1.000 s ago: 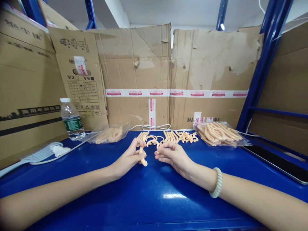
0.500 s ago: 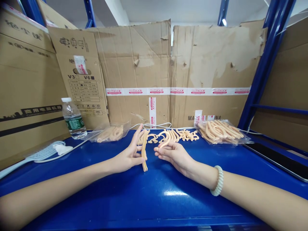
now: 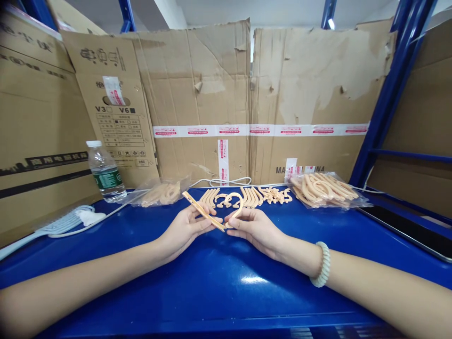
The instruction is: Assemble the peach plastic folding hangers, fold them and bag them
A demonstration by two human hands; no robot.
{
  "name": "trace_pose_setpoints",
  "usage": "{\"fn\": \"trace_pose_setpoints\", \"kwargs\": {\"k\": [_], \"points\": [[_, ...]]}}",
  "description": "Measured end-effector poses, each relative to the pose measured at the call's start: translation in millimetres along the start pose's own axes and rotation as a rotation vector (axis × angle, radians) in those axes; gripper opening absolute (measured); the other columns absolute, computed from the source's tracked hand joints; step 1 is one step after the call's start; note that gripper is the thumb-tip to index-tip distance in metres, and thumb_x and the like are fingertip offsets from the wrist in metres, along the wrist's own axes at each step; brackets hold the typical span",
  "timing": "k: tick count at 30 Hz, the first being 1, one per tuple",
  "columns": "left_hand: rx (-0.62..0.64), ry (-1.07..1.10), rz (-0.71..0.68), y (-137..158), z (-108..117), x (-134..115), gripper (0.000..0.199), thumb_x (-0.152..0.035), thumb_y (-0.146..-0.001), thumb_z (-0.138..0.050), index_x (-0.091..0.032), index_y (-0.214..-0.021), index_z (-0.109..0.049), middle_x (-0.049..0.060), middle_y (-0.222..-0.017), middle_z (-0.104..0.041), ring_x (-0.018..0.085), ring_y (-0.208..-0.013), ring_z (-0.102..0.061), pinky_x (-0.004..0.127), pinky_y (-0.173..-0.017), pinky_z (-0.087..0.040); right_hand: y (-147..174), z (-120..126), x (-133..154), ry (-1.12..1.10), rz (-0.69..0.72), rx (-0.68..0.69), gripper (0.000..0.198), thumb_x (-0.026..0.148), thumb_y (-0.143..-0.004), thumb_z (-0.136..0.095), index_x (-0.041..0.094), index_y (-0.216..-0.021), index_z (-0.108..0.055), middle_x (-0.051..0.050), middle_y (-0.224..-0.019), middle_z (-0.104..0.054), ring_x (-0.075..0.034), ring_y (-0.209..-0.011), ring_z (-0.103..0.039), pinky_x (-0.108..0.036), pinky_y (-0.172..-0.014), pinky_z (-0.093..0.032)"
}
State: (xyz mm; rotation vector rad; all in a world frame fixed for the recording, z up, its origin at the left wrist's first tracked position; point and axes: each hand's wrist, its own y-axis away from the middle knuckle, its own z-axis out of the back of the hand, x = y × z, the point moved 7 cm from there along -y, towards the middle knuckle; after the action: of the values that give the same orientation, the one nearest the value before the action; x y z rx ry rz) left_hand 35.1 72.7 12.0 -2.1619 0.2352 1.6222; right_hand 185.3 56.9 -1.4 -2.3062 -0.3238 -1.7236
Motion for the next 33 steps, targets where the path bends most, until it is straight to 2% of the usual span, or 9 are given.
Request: {"fn": "trace_pose_setpoints", "kwargs": {"k": [5, 10, 14, 23, 33], "points": [[-0.012, -0.180, -0.121, 3.8, -2.5, -9.4, 0.026, -0.018, -0.068, -0.076, -0.016, -0.077, -0.052, 0.000, -0.079, -0.063, 0.015, -0.081, -0.063, 0.031, -0.080, -0.049, 0.3, -1.0, -0.6, 0.024, -0.025, 0.046, 0.022, 0.029, -0.068, -0.082, 0.014, -0.076, -0.068, -0.006, -0.093, -0.071, -0.017, -0.086, -0.068, -0.027, -0.079, -0.054], [0.032, -0.277, -0.243, 6.3, -7.1, -17.6, 0.018, -0.015, -0.072, -0.070, -0.016, -0.076, -0.052, 0.000, -0.079, -0.062, 0.014, -0.082, -0.061, 0.031, -0.083, -0.047, 0.8, -3.4, -1.0, 0.033, -0.065, 0.058, 0.023, 0.029, -0.069, -0.081, 0.014, -0.076, -0.066, -0.005, -0.081, -0.071, -0.019, -0.086, -0.070, -0.028, -0.079, -0.054], [0.093, -0.272, -0.253, 7.5, -10.6, -15.3, 0.017, -0.015, -0.073, -0.069, -0.016, -0.075, -0.052, 0.001, -0.080, -0.062, 0.015, -0.082, -0.060, 0.030, -0.080, -0.047, 0.6, -4.1, -0.1, 0.039, -0.056, 0.045, 0.025, 0.029, -0.066, -0.083, 0.014, -0.073, -0.064, -0.006, -0.077, -0.072, -0.017, -0.078, -0.070, -0.028, -0.078, -0.054], [0.127, -0.428, -0.264, 11.3, -17.4, -15.9, 0.014, -0.015, -0.071, -0.068, -0.014, -0.071, -0.055, 0.004, -0.079, -0.064, 0.015, -0.074, -0.059, 0.027, -0.068, -0.045, 1.6, -8.1, 1.9, 0.107, 0.014, 0.000, 0.035, 0.034, -0.056, -0.087, 0.015, -0.065, -0.060, -0.001, -0.066, -0.067, -0.012, -0.066, -0.063, -0.023, -0.064, -0.049], [0.048, -0.395, -0.232, 11.8, -13.9, -12.4, 0.016, -0.019, -0.070, -0.068, -0.015, -0.073, -0.053, 0.003, -0.079, -0.059, 0.016, -0.076, -0.058, 0.029, -0.069, -0.047, 3.9, -10.2, 0.1, 0.105, -0.035, 0.032, 0.033, 0.035, -0.059, -0.086, 0.013, -0.072, -0.066, -0.005, -0.073, -0.069, -0.013, -0.072, -0.066, -0.023, -0.070, -0.053]]}}
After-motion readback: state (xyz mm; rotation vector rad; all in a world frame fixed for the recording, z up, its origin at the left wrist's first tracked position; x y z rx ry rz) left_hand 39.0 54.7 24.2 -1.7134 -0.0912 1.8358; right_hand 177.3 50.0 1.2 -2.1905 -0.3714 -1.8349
